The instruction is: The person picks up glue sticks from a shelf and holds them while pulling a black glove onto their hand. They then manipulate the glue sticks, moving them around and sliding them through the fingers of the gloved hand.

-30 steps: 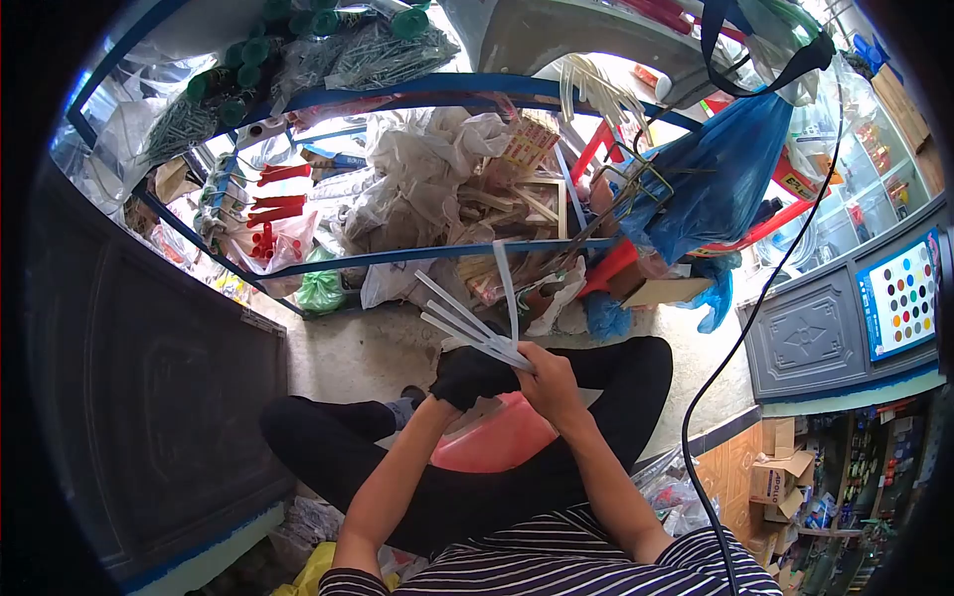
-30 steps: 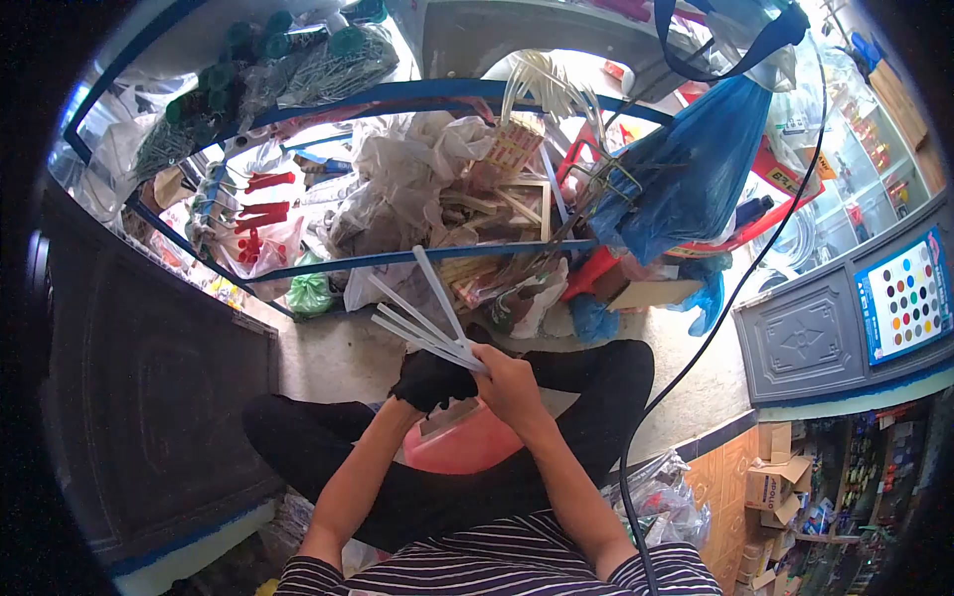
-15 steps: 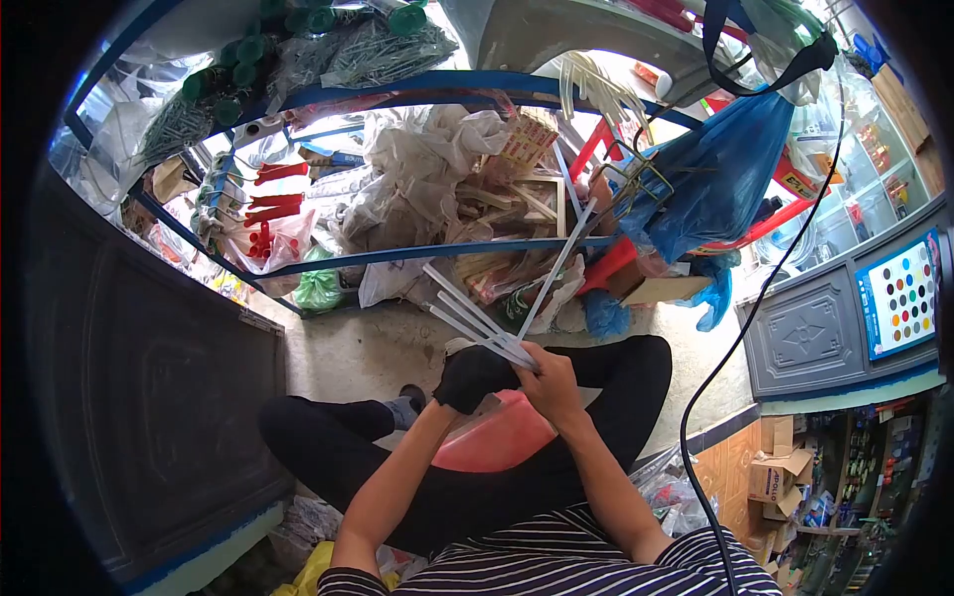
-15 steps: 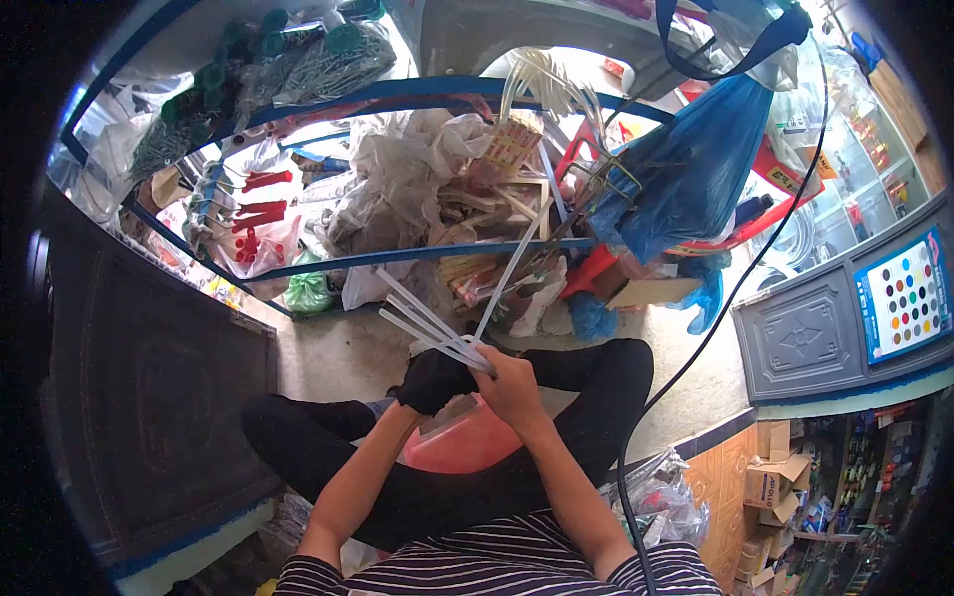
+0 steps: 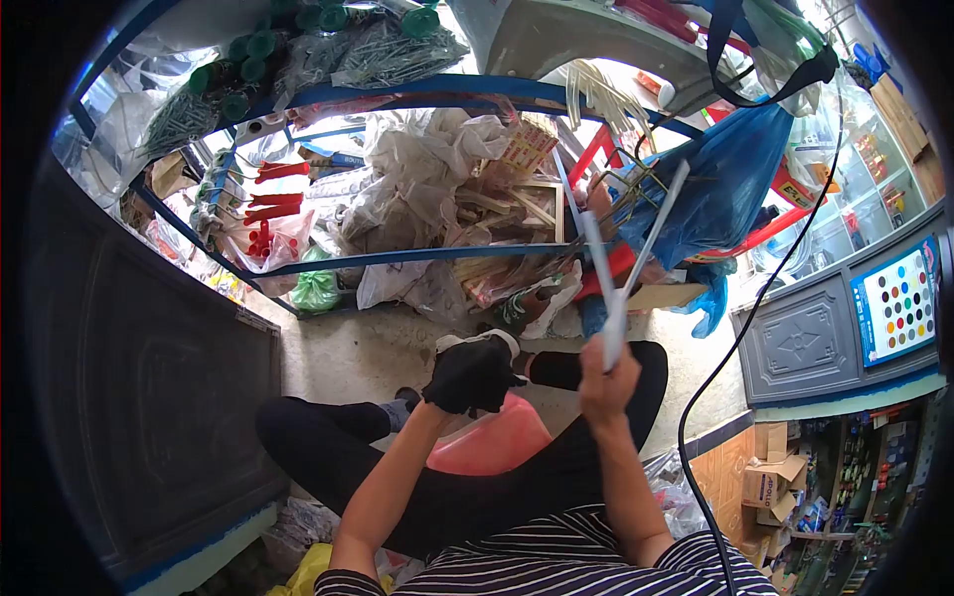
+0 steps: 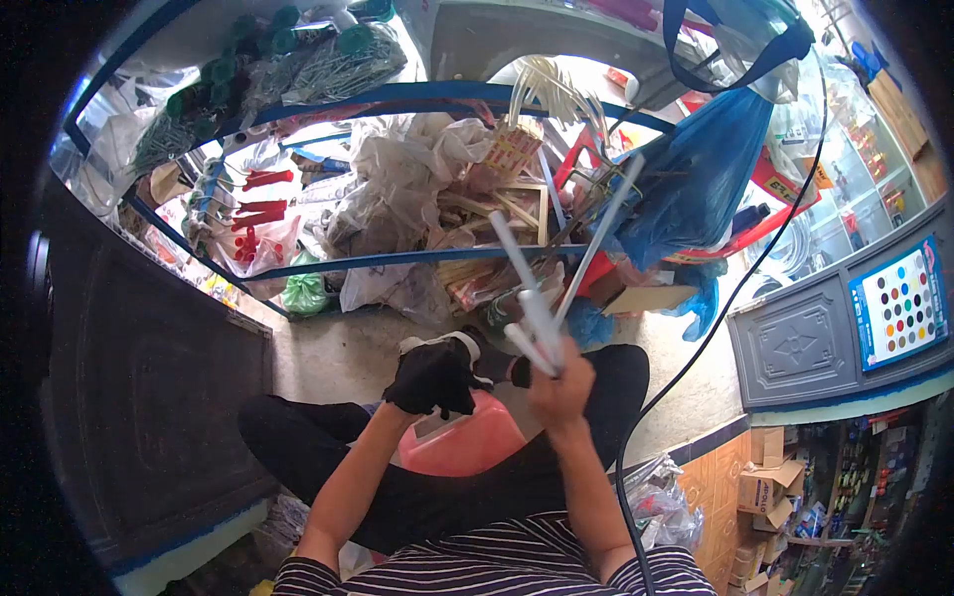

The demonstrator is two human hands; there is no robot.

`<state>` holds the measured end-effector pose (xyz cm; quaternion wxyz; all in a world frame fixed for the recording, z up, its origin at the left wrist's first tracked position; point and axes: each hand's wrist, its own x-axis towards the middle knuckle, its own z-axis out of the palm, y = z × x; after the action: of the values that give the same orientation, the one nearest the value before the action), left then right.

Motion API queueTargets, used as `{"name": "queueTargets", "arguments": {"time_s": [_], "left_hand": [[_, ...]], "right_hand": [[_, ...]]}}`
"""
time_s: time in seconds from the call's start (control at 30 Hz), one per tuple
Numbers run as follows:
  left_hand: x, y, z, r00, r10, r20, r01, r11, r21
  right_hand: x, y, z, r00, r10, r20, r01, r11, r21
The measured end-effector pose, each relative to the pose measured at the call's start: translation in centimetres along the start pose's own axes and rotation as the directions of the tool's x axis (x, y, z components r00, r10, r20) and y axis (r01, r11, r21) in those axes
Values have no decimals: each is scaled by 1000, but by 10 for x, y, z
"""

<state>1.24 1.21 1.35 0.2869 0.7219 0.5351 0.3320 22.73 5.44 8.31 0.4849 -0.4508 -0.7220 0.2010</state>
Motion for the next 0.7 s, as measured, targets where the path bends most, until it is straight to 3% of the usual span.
{"name": "queueTargets", "arguments": {"time_s": [0.1, 0.2, 0.23, 0.3, 0.4, 0.47, 0.6, 0.7], "left_hand": [[1, -10, -3, 997, 37, -60, -35, 998, 49], [8, 4, -19, 998, -50, -36, 53, 995, 86], [8, 4, -20, 996, -74, -47, 76, 997, 35], [6, -5, -15, 990, -102, -100, 89, 988, -125], [2, -13, -5, 977, -179, -118, 122, 918, -378], [2, -15, -4, 972, -203, -119, 139, 904, -405], [3, -23, 5, 958, -58, -282, -6, 976, -218], [5, -35, 18, 941, -1, -339, -28, 996, -81]], "right_hand": [[42, -23, -35, 999, 39, -26, -40, 999, -34], [78, -59, -60, 995, 30, -93, -43, 989, -139], [84, -65, -66, 988, 74, -133, -90, 989, -121], [94, -62, -74, 973, -9, -229, -17, 994, -110], [104, -62, -79, 953, 8, -302, -26, 998, -58], [109, -62, -80, 939, 13, -344, -30, 998, -46], [108, -61, -83, 915, 31, -402, -20, 999, 30], [110, -61, -81, 878, 46, -477, -32, 999, 38]]}}
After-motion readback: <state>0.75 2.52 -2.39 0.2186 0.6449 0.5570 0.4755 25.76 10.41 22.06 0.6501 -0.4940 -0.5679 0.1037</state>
